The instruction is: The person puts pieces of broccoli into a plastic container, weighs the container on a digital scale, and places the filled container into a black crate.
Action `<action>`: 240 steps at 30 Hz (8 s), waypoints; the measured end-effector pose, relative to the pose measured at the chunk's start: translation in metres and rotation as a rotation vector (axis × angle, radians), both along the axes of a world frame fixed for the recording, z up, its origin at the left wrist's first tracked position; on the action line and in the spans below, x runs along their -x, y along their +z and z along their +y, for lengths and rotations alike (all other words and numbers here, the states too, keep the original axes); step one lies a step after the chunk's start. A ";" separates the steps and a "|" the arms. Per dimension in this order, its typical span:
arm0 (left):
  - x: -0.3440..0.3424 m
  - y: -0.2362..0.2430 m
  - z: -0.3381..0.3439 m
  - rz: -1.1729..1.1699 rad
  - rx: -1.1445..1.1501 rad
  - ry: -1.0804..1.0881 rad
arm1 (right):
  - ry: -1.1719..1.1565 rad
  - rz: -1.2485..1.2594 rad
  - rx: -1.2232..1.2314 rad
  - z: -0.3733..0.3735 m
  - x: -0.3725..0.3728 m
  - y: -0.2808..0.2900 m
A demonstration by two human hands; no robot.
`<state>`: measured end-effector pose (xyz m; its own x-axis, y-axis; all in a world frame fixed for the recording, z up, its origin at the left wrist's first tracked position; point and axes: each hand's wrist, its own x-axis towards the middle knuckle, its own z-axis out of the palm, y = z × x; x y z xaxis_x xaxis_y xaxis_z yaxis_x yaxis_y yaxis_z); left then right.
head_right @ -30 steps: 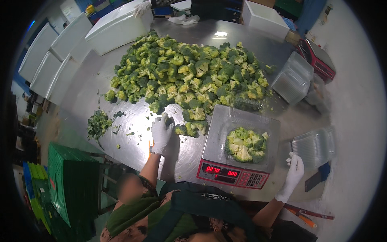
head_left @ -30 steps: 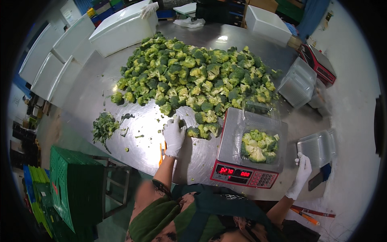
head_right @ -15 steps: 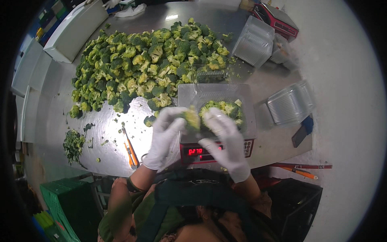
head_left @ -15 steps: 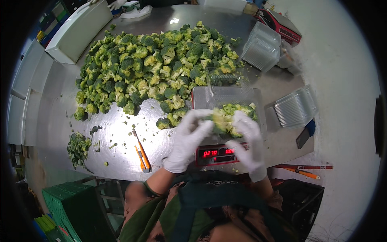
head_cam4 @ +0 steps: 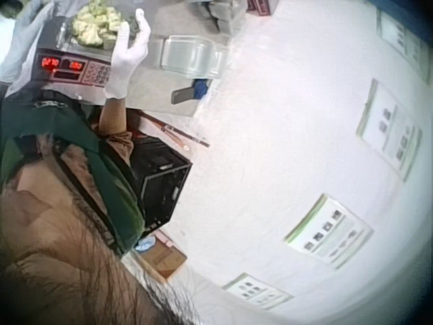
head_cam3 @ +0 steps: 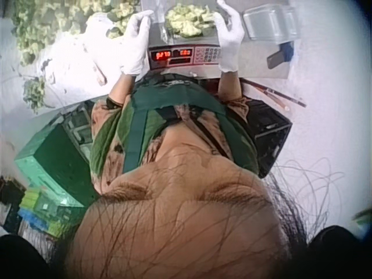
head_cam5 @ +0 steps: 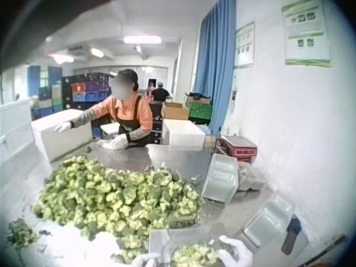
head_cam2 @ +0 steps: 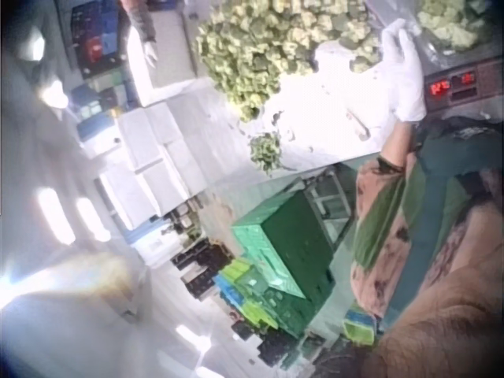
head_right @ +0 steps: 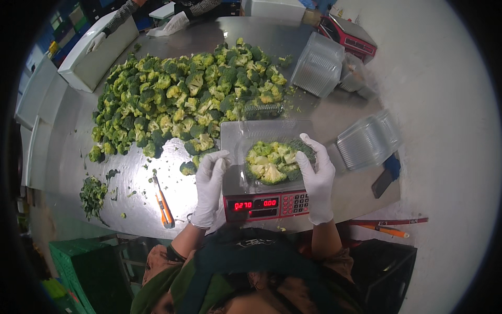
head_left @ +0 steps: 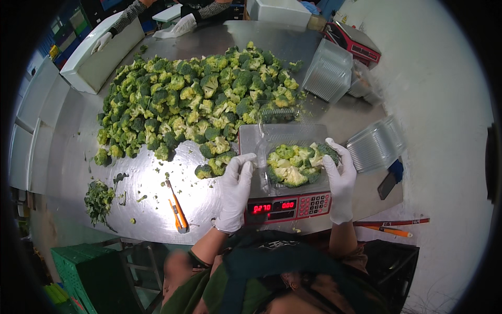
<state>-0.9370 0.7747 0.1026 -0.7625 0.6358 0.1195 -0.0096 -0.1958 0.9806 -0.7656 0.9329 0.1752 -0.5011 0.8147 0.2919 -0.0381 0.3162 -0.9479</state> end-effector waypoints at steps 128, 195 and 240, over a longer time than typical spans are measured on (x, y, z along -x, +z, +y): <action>0.000 0.011 -0.021 0.803 0.339 0.116 | -0.034 -0.374 -0.576 0.002 -0.021 0.018; 0.226 -0.097 -0.015 0.675 0.320 0.477 | -0.330 -0.174 0.134 0.020 -0.063 -0.001; -0.021 0.037 0.069 1.096 0.317 -0.237 | -0.189 -0.613 -0.774 0.044 0.023 -0.031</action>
